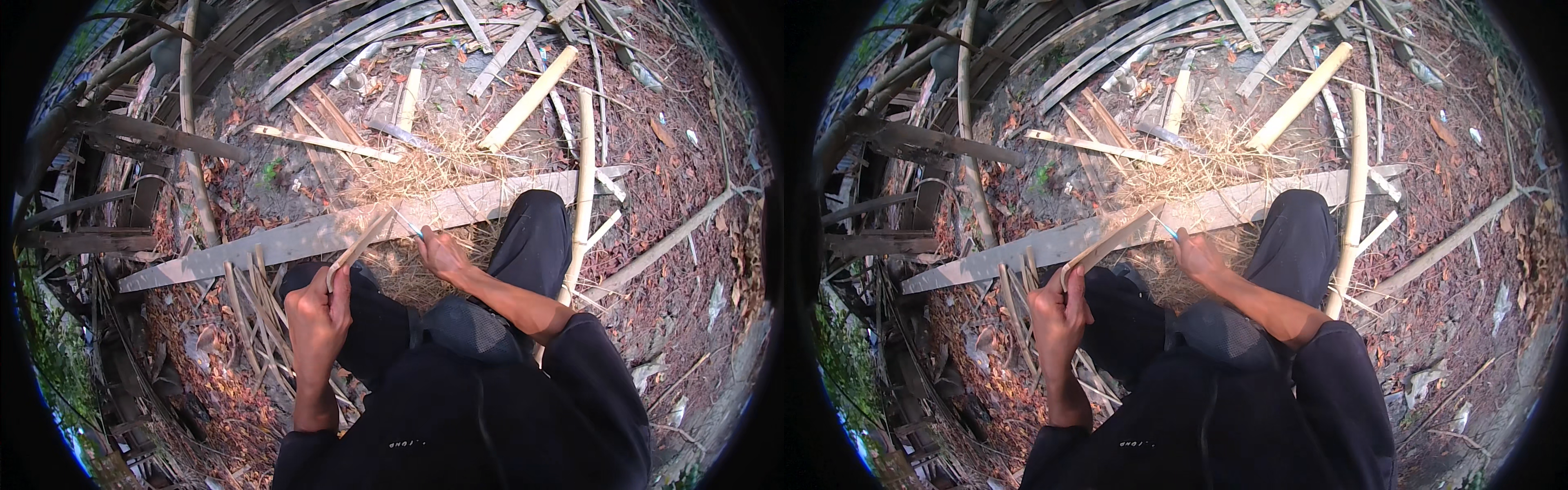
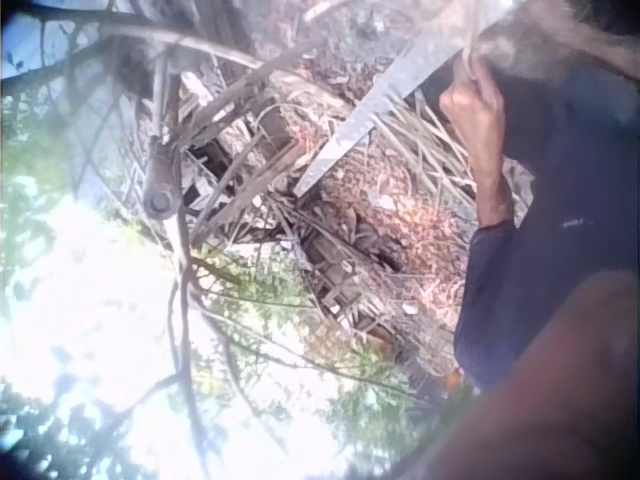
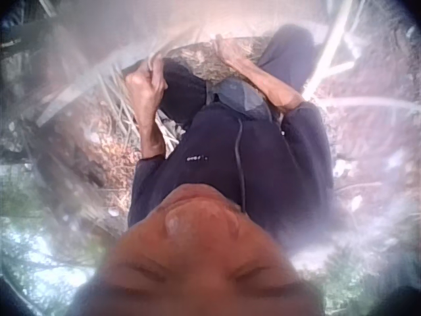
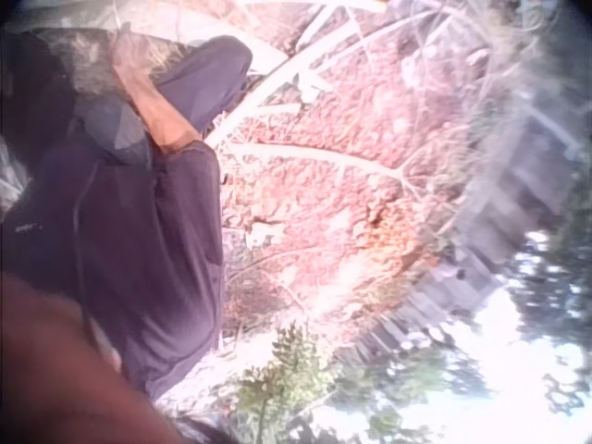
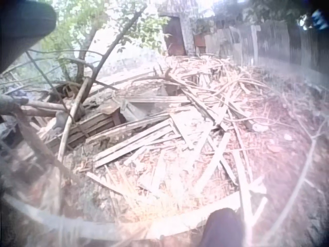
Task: The person sits on the ground and uses a blue utility knife to split a long piece of bamboo into thin strips. They hold the bamboo with their left hand and carefully slice along its length with the knife in their right hand, creating multiple narrow slivers.
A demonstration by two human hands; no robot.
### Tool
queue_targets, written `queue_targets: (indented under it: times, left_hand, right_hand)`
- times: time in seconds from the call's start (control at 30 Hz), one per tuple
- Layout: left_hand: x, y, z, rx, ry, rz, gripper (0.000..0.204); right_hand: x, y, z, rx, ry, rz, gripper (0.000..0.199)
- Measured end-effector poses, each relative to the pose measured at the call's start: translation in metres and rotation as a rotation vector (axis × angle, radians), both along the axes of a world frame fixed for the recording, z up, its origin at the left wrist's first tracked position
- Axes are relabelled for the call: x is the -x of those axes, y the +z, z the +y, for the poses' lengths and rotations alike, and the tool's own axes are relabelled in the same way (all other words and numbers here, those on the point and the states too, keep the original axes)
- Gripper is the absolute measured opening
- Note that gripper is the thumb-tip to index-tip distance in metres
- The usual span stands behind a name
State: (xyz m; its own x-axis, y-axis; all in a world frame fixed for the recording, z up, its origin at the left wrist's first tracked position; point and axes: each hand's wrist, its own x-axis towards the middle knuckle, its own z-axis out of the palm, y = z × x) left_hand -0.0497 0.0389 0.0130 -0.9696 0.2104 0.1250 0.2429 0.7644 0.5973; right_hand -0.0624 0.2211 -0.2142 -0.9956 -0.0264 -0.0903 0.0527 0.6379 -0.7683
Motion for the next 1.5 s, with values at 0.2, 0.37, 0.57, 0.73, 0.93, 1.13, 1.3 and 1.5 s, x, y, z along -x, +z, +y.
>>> queue_targets:
  times: [0.2, 0.37, 0.57, 0.73, 0.93, 1.13, 1.3, 1.5]
  left_hand:
    - [0.000, 0.009, -0.001, -0.021, 0.065, -0.117, 0.029]
    - [0.000, 0.002, -0.007, -0.109, 0.128, -0.081, 0.032]
    - [0.002, 0.002, 0.000, -0.050, 0.098, -0.070, 0.036]
    - [0.003, 0.001, -0.003, -0.108, 0.151, -0.052, 0.041]
    - [0.011, -0.002, -0.016, -0.030, 0.191, -0.053, 0.054]
    - [0.004, -0.006, -0.021, -0.103, 0.186, -0.080, 0.056]
    - [0.006, 0.006, -0.025, 0.018, 0.262, -0.110, 0.042]
    - [0.000, 0.004, -0.012, 0.054, 0.114, -0.101, 0.034]
  right_hand:
    - [-0.008, 0.023, -0.022, 0.148, 0.033, 0.089, 0.023]
    - [0.011, 0.016, -0.007, 0.113, 0.009, -0.050, 0.024]
    - [0.011, -0.018, -0.007, 0.054, 0.053, -0.023, 0.024]
    - [0.024, -0.002, -0.017, 0.038, 0.029, -0.026, 0.027]
    - [0.042, -0.042, -0.011, -0.004, 0.048, 0.201, 0.023]
    - [0.035, -0.018, -0.018, -0.094, 0.103, 0.019, 0.023]
    - [0.045, -0.050, -0.022, 0.040, 0.119, 0.145, 0.019]
    - [0.037, -0.128, 0.021, -0.308, 0.002, -0.201, 0.034]
